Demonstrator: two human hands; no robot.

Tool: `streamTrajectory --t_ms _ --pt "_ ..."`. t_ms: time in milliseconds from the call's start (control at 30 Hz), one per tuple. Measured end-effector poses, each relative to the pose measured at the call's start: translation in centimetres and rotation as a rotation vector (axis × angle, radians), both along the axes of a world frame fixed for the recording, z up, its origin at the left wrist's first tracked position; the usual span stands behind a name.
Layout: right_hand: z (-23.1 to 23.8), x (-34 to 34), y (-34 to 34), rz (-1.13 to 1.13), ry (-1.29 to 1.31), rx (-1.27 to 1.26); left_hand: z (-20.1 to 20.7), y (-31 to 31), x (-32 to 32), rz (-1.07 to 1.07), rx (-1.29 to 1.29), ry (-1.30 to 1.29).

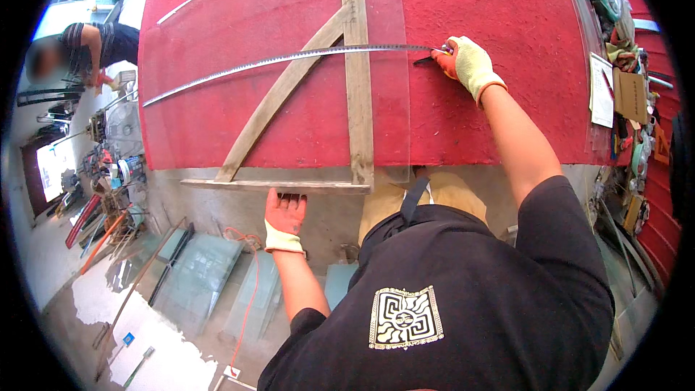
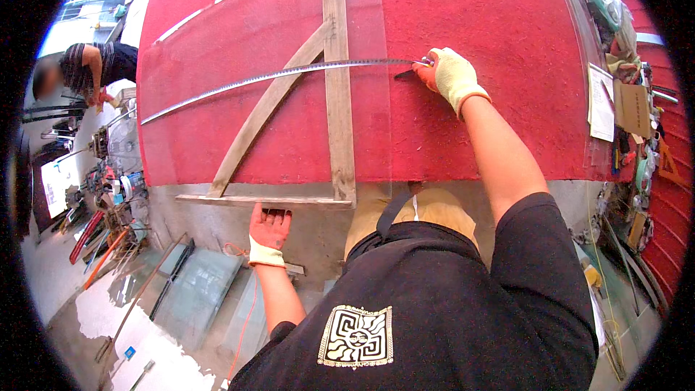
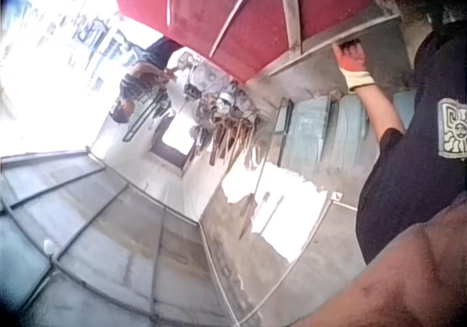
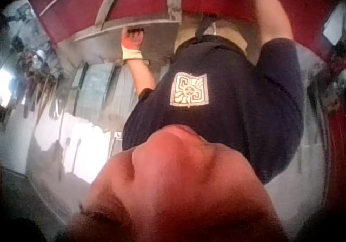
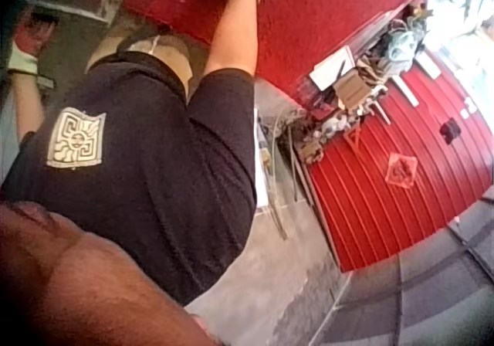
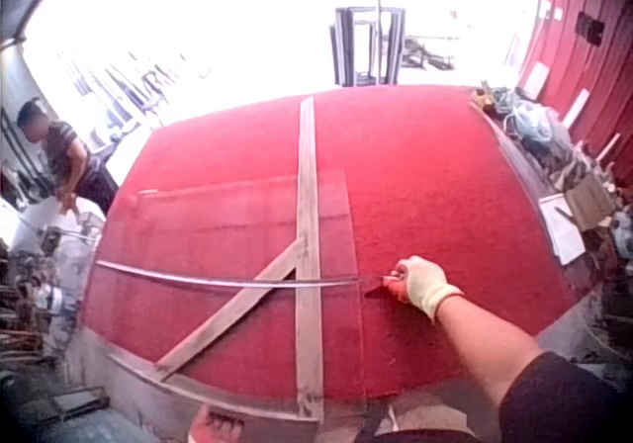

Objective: The person measures a glass sheet with a tape measure, marks it using a pen and a wooden square, and then scores the glass along the square's edge.

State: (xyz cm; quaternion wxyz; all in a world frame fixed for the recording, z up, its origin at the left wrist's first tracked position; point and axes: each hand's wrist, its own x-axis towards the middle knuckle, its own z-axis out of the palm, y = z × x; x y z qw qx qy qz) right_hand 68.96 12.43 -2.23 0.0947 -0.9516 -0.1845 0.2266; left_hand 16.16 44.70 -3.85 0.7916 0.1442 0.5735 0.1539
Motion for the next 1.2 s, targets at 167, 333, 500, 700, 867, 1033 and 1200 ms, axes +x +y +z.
streamTrajectory --t_ms 167,333,500,700,867,1033,1200 --pt "-0.6 0.0 -0.2 -0.021 -0.02 -0.007 -0.1 1.4 1.7 0.068 -0.004 0.055" --pt "-0.6 -0.1 0.3 0.012 -0.058 0.006 -2.5 3.0 2.1 0.067 -0.016 0.025" --pt "-0.5 0.1 -0.2 -0.039 0.05 0.137 -2.5 4.5 1.8 0.0 -0.209 -0.135" --pt "2.8 -0.4 0.0 0.014 0.03 0.04 -2.2 3.7 2.3 -0.063 -0.049 0.053" --pt "1.4 -0.3 -0.7 -0.023 0.031 0.044 -4.1 5.3 -0.2 -0.121 0.016 0.101" --pt "1.8 -0.6 -0.5 -0.033 0.022 0.067 -3.1 6.3 -1.8 -0.08 0.037 0.236" --pt "2.3 -0.1 -0.6 -0.048 0.138 0.041 -2.8 6.3 -1.5 -0.083 0.047 0.238"
